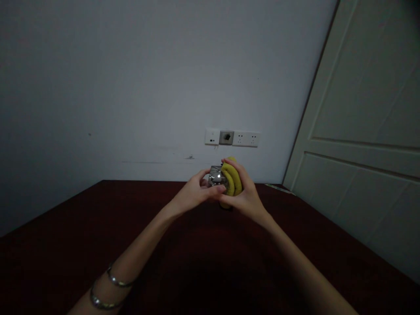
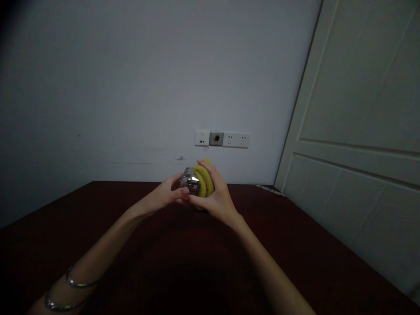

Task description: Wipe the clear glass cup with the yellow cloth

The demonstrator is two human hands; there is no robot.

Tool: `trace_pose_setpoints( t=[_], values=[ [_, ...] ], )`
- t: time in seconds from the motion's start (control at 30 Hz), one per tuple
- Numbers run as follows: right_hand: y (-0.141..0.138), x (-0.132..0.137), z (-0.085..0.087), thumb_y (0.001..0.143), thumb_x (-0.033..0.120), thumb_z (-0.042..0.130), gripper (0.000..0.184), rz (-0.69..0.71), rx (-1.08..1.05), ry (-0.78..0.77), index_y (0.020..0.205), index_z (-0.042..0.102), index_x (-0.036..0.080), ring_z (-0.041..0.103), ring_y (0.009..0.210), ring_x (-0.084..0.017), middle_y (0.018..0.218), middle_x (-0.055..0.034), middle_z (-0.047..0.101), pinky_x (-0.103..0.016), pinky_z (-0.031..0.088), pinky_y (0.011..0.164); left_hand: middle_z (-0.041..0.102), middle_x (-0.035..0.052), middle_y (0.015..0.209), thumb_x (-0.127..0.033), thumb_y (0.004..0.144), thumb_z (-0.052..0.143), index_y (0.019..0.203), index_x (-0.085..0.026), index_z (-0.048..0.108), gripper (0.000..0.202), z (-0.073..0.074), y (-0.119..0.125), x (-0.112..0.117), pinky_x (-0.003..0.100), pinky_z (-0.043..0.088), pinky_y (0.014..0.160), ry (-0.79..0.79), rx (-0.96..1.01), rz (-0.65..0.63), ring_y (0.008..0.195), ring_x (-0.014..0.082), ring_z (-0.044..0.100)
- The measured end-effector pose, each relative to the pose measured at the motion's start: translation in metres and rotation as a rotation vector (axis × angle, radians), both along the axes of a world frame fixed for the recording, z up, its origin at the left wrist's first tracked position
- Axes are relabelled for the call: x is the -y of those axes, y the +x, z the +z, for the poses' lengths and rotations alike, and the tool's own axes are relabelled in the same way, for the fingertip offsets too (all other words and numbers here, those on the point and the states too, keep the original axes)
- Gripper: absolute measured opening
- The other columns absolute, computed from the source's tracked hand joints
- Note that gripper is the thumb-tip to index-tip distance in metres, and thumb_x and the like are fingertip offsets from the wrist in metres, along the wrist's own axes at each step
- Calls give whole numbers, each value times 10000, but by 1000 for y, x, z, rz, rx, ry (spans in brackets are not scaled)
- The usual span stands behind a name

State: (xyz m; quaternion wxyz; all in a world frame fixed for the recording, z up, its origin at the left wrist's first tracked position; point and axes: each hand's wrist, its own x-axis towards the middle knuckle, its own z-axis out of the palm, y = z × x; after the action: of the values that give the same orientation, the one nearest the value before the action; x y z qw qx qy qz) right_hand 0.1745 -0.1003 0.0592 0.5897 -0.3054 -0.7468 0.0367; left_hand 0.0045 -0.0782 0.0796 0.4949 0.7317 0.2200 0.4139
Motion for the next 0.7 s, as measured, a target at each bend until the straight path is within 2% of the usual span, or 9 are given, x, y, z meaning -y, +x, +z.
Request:
trace_pose_setpoints(
  t=[0.07,0.13,0.17,0.27,0.33,0.4,0.47,0.57,0.7],
  values=[
    [-2,-2,-2,617,329,792,763,50,-98,-52,1304,461,294,532,1195,-254,1331,-73,527,-469,413,1039,622,151,1133,-477,700,702,1192,-171,494,616,9,-9,3,340,555,669,20,-150,-143,921,244,650],
    [-4,-4,-2,593,352,804,779,102,-211,-115,1294,474,264,562,1166,-254,1289,-85,567,-450,433,1024,608,151,1179,-433,708,711,1255,-188,463,649,18,-17,6,354,557,700,100,-284,-187,968,253,644],
    [-5,-5,-2,589,366,804,786,124,-262,-145,1293,475,249,579,1144,-255,1263,-92,587,-441,449,1009,599,146,1205,-397,699,729,1278,-195,449,674,21,-19,8,377,551,765,160,-321,-182,1013,259,632],
    [-9,-3,2,605,413,783,773,159,-358,-200,1292,477,229,611,1091,-259,1215,-99,616,-424,495,959,573,150,1248,-363,625,792,1323,-200,411,811,27,-22,9,452,495,912,356,-342,-79,1130,304,576],
    [-11,2,6,624,436,766,740,162,-380,-200,1280,487,236,617,1071,-255,1207,-94,616,-416,515,934,539,178,1279,-384,559,829,1365,-192,357,953,28,-21,8,496,464,948,448,-320,32,1172,346,541],
    [-14,9,11,649,449,750,701,160,-385,-184,1268,494,245,620,1054,-246,1194,-87,617,-403,531,914,502,202,1312,-392,514,850,1388,-178,317,1046,29,-18,6,509,450,960,484,-308,92,1190,369,521],
    [-17,16,15,688,457,723,662,164,-372,-171,1270,482,252,620,1049,-234,1190,-84,615,-390,536,908,518,193,1292,-389,516,850,1357,-167,345,1006,30,-15,6,487,463,946,471,-294,56,1161,355,541],
    [-20,23,19,740,463,682,645,181,-334,-174,1299,432,259,597,1089,-223,1236,-87,579,-384,517,941,594,136,1176,-390,555,835,1255,-176,422,841,30,-11,7,440,496,883,438,-244,-7,1050,301,598],
    [-17,29,22,805,454,623,652,184,-230,-222,1356,334,258,540,1156,-215,1299,-91,504,-393,455,1016,621,99,1071,-436,541,834,1115,-165,506,715,27,-9,8,427,498,844,488,-219,99,975,275,602]
  ],
)
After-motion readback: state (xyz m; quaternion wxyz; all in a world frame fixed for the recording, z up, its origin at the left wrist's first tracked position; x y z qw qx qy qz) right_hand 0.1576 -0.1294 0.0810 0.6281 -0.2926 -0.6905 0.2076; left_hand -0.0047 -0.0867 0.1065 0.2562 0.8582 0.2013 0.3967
